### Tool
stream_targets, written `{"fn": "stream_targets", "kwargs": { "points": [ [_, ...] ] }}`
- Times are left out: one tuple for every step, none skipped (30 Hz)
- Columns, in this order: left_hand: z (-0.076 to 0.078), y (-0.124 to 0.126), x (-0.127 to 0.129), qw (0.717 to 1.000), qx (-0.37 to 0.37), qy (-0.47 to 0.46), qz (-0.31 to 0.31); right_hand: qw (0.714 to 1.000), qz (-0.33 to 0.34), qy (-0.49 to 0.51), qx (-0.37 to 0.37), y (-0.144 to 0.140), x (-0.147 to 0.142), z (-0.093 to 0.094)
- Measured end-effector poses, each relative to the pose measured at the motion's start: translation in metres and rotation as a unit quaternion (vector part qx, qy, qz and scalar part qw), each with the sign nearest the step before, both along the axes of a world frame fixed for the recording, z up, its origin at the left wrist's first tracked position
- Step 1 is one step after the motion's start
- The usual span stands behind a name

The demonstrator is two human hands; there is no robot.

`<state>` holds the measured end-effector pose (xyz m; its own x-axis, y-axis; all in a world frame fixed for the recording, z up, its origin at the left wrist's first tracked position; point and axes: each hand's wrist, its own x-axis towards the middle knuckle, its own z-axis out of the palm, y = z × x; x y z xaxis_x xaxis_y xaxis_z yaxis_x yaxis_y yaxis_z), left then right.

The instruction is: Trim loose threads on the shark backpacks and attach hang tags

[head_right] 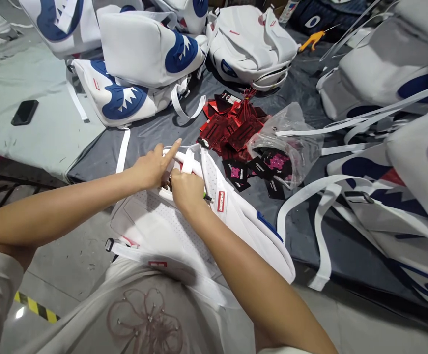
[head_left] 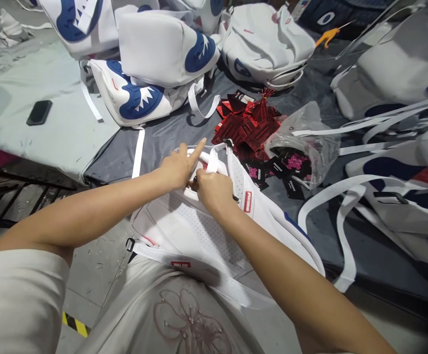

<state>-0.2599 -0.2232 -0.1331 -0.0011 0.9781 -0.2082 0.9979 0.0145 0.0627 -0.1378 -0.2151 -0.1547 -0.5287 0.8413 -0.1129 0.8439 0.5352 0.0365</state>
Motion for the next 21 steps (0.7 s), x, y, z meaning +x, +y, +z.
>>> {"fn": "stream_targets", "kwargs": {
  "points": [
    [-0.001,0.000,0.000,1.000,0.004,0.001,-0.001,1.000,-0.002,0.002,-0.001,0.000,0.001,0.000],
    [-0.001,0.000,0.000,1.000,0.007,-0.001,-0.006,1.000,-0.003,0.004,-0.002,-0.001,0.002,-0.001],
    [-0.002,0.000,-0.002,1.000,0.010,-0.003,-0.015,1.000,-0.003,0.004,-0.002,-0.002,0.003,-0.001],
    [-0.003,0.000,-0.004,1.000,0.011,-0.004,-0.026,1.000,-0.002,0.005,-0.003,-0.002,0.003,-0.001],
    [-0.003,-0.001,-0.006,0.999,0.011,-0.004,-0.038,1.000,-0.002,0.005,-0.004,-0.003,0.004,-0.001],
    [-0.004,-0.001,-0.009,0.999,0.009,-0.003,-0.049,1.000,-0.003,0.004,-0.006,-0.003,0.004,-0.002],
    [-0.005,-0.001,-0.011,0.998,0.007,-0.004,-0.059,1.000,-0.007,0.003,-0.008,-0.003,0.004,-0.002],
    [-0.005,-0.001,-0.013,0.998,0.008,-0.006,-0.067,1.000,-0.009,0.002,-0.010,-0.003,0.005,-0.003],
    [-0.006,-0.001,-0.015,0.997,0.010,-0.009,-0.071,1.000,-0.010,0.001,-0.010,-0.002,0.005,-0.004],
    [-0.007,0.000,-0.016,0.997,0.012,-0.013,-0.074,1.000,-0.011,0.000,-0.008,-0.002,0.006,-0.004],
    [-0.007,0.000,-0.017,0.997,0.015,-0.018,-0.076,1.000,-0.010,-0.001,-0.007,-0.001,0.007,-0.005],
    [-0.007,0.000,-0.017,0.997,0.016,-0.020,-0.076,1.000,-0.008,0.000,-0.006,0.000,0.008,-0.006],
    [-0.008,0.000,-0.017,0.997,0.015,-0.021,-0.076,1.000,-0.003,0.001,-0.007,0.000,0.009,-0.006],
    [-0.008,0.001,-0.018,0.997,0.013,-0.021,-0.077,1.000,0.001,0.002,-0.010,0.001,0.009,-0.005],
    [-0.008,0.001,-0.018,0.997,0.010,-0.021,-0.078,1.000,0.004,0.002,-0.015,0.002,0.009,-0.005],
    [-0.008,0.002,-0.018,0.997,0.007,-0.021,-0.078,1.000,0.007,0.001,-0.019,0.003,0.008,-0.004],
    [-0.008,0.002,-0.018,0.997,0.006,-0.022,-0.078,1.000,0.009,0.000,-0.021,0.004,0.007,-0.004],
    [-0.008,0.003,-0.018,0.997,0.006,-0.024,-0.077,1.000,0.009,-0.001,-0.021,0.005,0.006,-0.003],
    [-0.009,0.003,-0.018,0.997,0.007,-0.026,-0.074,1.000,0.007,-0.001,-0.021,0.005,0.005,-0.003],
    [-0.010,0.004,-0.017,0.997,0.008,-0.028,-0.069,1.000,0.005,0.000,-0.022,0.005,0.005,-0.002],
    [-0.010,0.004,-0.016,0.998,0.008,-0.027,-0.063,1.000,0.003,0.002,-0.024,0.005,0.004,-0.003]
  ]
}}
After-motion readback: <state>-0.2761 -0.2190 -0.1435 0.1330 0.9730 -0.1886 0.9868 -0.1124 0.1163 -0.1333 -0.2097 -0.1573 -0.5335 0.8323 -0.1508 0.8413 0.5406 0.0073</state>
